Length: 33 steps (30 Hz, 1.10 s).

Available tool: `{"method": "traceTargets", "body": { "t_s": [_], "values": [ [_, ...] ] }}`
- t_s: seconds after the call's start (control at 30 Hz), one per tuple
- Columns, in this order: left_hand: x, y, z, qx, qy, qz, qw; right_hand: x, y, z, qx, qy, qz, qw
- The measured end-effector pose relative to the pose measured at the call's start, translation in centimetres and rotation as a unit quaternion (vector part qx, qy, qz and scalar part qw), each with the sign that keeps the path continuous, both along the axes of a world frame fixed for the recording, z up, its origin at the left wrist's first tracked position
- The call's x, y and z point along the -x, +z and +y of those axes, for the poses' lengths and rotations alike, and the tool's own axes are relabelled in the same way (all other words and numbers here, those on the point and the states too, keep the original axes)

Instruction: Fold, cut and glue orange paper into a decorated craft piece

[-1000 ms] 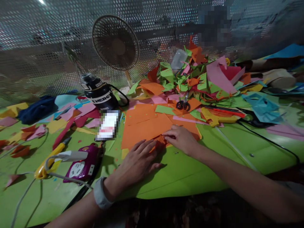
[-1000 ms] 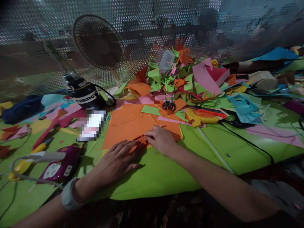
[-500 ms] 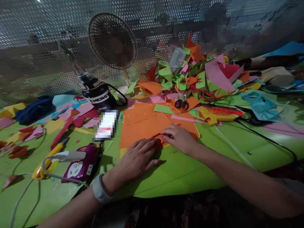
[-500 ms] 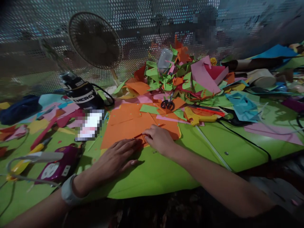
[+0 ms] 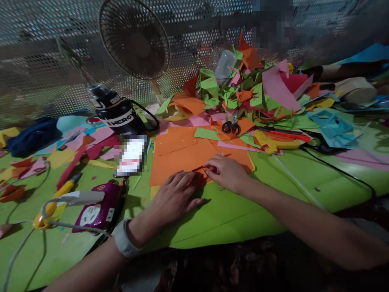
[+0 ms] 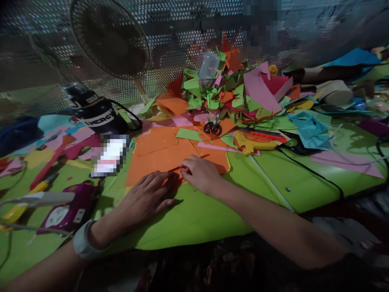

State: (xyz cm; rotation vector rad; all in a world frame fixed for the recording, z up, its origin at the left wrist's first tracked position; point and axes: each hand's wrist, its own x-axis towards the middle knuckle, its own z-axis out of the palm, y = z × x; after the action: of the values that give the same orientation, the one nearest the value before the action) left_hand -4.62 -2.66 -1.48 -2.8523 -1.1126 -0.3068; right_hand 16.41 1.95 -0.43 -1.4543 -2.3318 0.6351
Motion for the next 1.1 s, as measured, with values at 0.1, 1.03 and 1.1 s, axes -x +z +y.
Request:
{"method": "traceTargets", "body": {
  "t_s": [0.1,1.03,1.1],
  "values": [
    [0.0,0.1,0.1,0.001,0.0,-0.006,1.0,-0.1,-0.2,0.2,0.014,-0.001,0.026,1.0],
    [-0.1,1.4,0.6,0.056,-0.021,0.003,0.998,-0.3,2.4,1.7,0.213,-0.018,0.006,0.977],
    [-0.2,1.5,0.6,0.061,-0.021,0.003,0.998,0.0,2.5,2.0,0.226,-0.012,-0.014,0.974]
  ]
}}
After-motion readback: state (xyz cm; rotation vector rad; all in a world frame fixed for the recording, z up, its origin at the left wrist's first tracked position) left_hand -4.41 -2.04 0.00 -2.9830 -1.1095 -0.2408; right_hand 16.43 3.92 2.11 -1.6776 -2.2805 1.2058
